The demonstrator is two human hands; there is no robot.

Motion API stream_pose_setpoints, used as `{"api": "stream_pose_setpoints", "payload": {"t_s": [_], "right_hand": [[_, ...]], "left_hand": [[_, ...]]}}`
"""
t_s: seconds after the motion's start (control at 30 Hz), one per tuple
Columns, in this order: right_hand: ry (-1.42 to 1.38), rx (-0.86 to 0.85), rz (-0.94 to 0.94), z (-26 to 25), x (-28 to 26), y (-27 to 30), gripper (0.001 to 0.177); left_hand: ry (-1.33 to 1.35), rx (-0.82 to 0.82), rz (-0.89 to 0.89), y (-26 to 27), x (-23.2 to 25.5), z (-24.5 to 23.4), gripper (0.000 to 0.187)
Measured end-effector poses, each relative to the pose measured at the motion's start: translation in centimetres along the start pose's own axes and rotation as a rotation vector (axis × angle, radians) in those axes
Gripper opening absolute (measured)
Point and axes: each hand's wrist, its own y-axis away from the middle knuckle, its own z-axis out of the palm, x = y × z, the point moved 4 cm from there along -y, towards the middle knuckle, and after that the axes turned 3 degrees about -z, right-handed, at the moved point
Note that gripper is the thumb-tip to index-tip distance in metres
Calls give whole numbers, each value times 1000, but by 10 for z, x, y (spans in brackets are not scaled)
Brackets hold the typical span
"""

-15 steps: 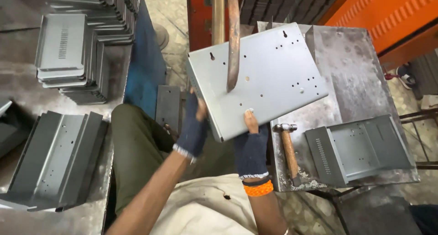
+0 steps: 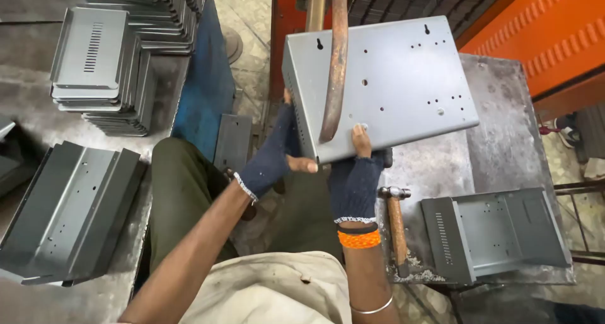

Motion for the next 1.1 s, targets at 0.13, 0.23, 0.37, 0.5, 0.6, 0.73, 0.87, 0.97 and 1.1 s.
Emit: {"api": "stream_pose_setpoints", "payload": {"t_s": [0.13, 0.23, 0.37, 0.5, 0.6, 0.73, 0.87, 0.97, 1.1], "right_hand": [[14, 66, 53, 1, 3, -4, 42], [46, 19, 65, 1, 4, -6, 39], [-144, -138, -172, -57, 50, -53, 41], [-123, 117, -40, -22, 32, -36, 32], [13, 131, -60, -12, 25, -27, 32], [-114, 182, -66, -20, 29, -31, 32], [551, -275, -97, 29, -20, 6, 34], [-22, 3, -22, -16, 20, -21, 50], [-17, -70, -55, -3, 12, -10, 41]], "left_hand": [[69, 3, 2, -8, -1, 1, 149], [107, 13, -24, -9, -1, -2, 149], [90, 33, -13, -13, -10, -7, 151], [158, 59, -9, -15, -11, -5, 153], [126, 44, -15, -14, -6, -2, 149], [77, 33, -7, -13, -8, -4, 146], [81, 35, -5, -11, -17, -3, 146], [131, 17, -42, -11, -15, -3, 146], [226, -10, -51, -8, -17, -1, 153]]}}
